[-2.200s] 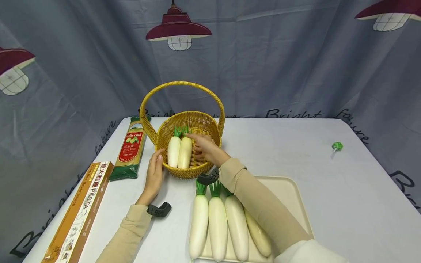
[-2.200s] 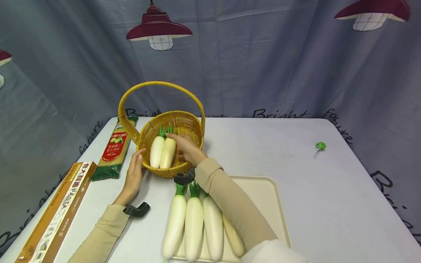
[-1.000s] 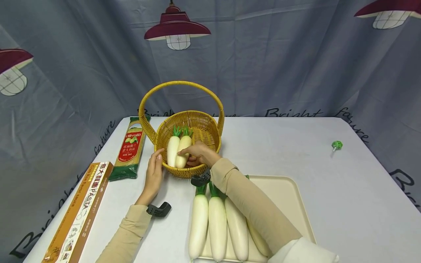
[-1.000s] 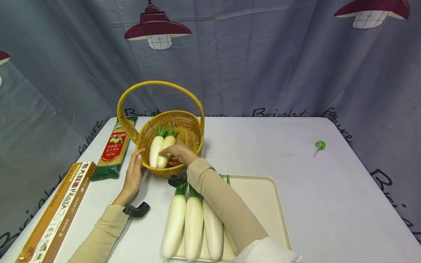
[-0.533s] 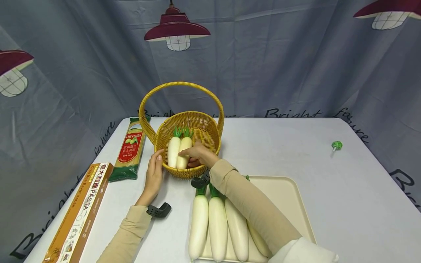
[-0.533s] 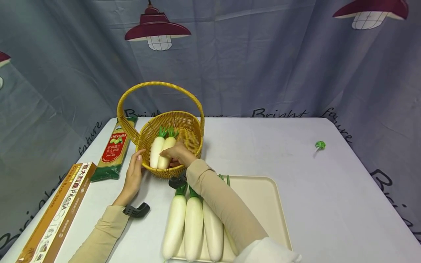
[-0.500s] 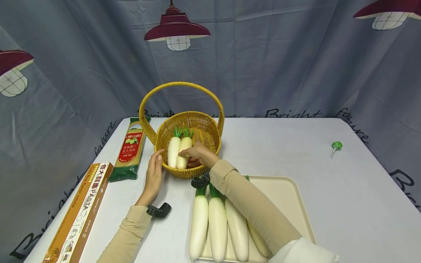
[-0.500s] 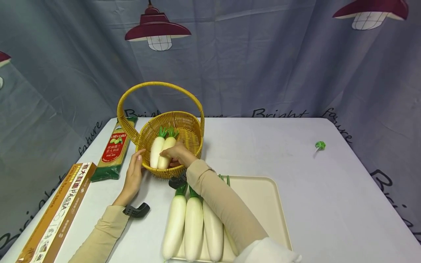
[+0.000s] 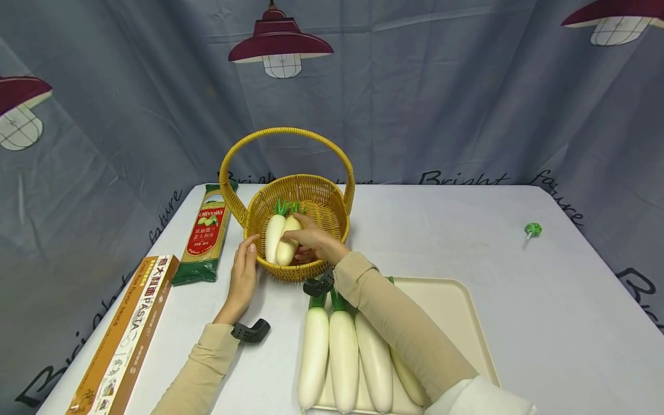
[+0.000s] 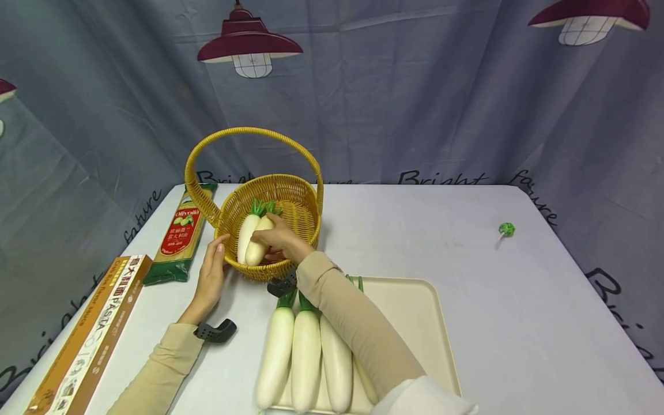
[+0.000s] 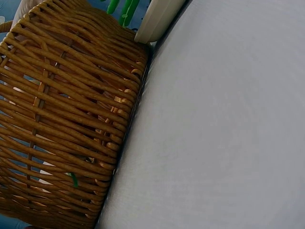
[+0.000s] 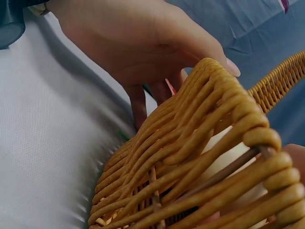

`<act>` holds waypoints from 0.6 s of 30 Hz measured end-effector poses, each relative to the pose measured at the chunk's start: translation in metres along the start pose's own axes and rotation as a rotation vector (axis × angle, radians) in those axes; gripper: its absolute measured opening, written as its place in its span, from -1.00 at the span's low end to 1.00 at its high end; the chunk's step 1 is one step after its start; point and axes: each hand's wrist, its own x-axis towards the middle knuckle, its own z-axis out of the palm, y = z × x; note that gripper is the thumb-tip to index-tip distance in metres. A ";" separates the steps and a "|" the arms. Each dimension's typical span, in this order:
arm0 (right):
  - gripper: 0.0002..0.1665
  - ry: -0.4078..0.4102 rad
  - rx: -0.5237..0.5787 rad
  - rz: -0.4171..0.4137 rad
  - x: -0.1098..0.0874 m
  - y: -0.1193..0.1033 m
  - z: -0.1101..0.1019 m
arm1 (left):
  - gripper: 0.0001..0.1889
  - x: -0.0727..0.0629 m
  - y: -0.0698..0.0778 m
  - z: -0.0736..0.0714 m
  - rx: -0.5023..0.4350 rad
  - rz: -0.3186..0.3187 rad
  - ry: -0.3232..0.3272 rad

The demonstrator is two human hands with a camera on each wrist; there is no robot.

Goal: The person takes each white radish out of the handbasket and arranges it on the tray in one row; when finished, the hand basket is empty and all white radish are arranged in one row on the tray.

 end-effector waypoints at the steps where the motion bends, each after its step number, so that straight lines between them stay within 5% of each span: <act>1: -0.07 -0.007 0.001 -0.002 0.000 0.000 0.000 | -0.53 0.000 0.000 0.000 0.000 0.001 0.000; 18: -0.15 -0.086 0.085 -0.050 0.002 0.000 -0.003 | -0.52 0.001 0.000 -0.001 0.004 0.009 -0.005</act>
